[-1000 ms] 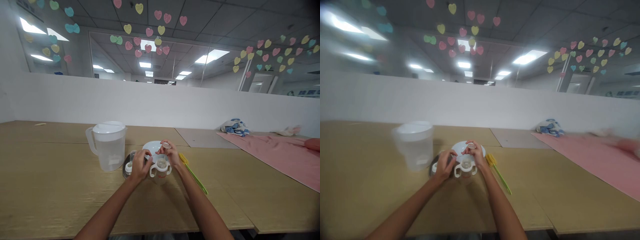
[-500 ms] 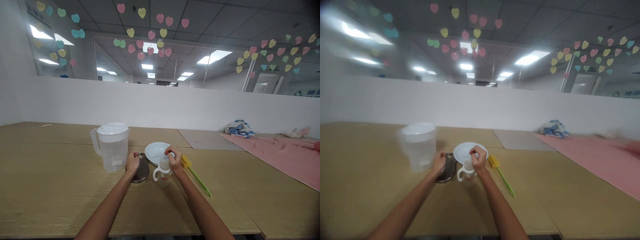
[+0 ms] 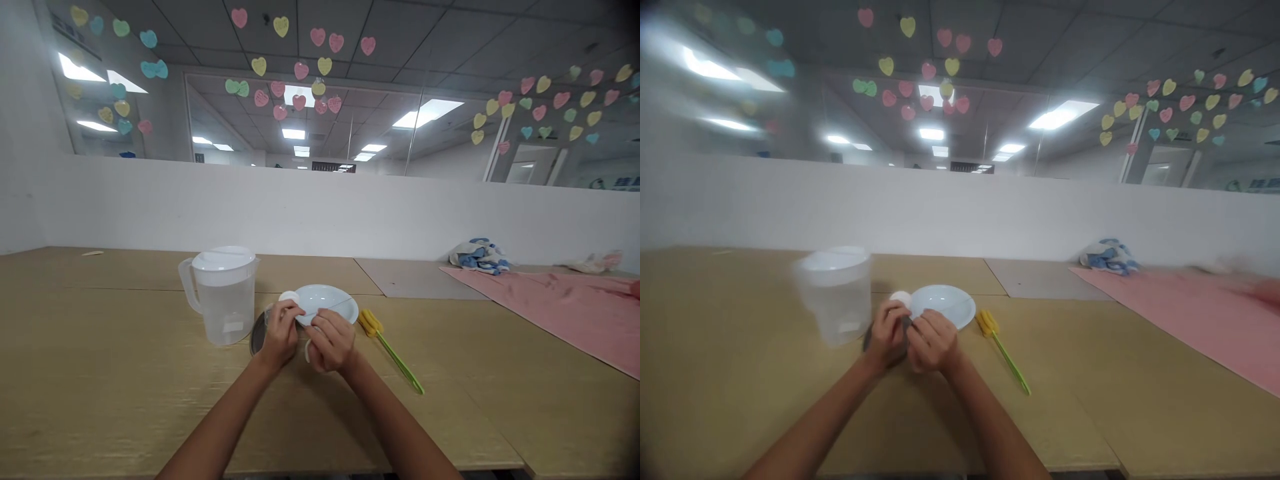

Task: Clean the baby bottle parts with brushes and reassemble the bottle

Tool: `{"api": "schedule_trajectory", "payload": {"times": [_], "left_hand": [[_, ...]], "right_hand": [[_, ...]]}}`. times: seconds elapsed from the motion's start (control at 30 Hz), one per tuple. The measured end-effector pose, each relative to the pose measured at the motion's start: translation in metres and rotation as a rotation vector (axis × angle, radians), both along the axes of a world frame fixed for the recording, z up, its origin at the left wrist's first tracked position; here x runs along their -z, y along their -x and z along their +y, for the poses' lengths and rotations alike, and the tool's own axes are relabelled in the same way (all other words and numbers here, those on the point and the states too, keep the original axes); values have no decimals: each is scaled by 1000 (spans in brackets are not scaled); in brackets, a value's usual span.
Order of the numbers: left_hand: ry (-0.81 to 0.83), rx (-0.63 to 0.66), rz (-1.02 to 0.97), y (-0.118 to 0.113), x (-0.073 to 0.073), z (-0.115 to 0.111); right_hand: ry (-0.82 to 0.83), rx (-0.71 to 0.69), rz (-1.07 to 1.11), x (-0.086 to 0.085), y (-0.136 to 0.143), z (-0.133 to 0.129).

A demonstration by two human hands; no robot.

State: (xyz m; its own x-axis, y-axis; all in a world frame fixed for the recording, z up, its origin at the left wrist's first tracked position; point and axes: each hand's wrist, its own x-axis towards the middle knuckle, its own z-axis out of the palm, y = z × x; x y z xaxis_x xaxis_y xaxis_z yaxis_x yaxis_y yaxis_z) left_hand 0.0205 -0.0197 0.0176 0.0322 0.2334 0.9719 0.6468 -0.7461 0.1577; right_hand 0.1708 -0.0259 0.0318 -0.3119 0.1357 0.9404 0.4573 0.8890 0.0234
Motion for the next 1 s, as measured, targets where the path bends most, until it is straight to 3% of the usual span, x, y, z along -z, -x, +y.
{"api": "schedule_trajectory", "payload": {"times": [0.1, 0.23, 0.37, 0.47, 0.67, 1.0], "left_hand": [[-138, -35, 114, -6, 1, -8], [-219, -82, 55, -8, -2, -9], [-271, 0, -56, -10, -3, -10], [-282, 83, -52, -11, 0, -9], [-207, 132, -37, -12, 5, -6], [-224, 47, 257, -9, -14, -6]], "right_hand": [[-5, -14, -22, 2, 8, -1], [-15, 6, 61, -7, 7, 1], [-94, 57, -3, -18, -1, 1], [-172, 5, -121, -24, -6, -1], [56, -34, -169, -28, -12, 0], [363, -130, -115, -33, -39, 10]]}}
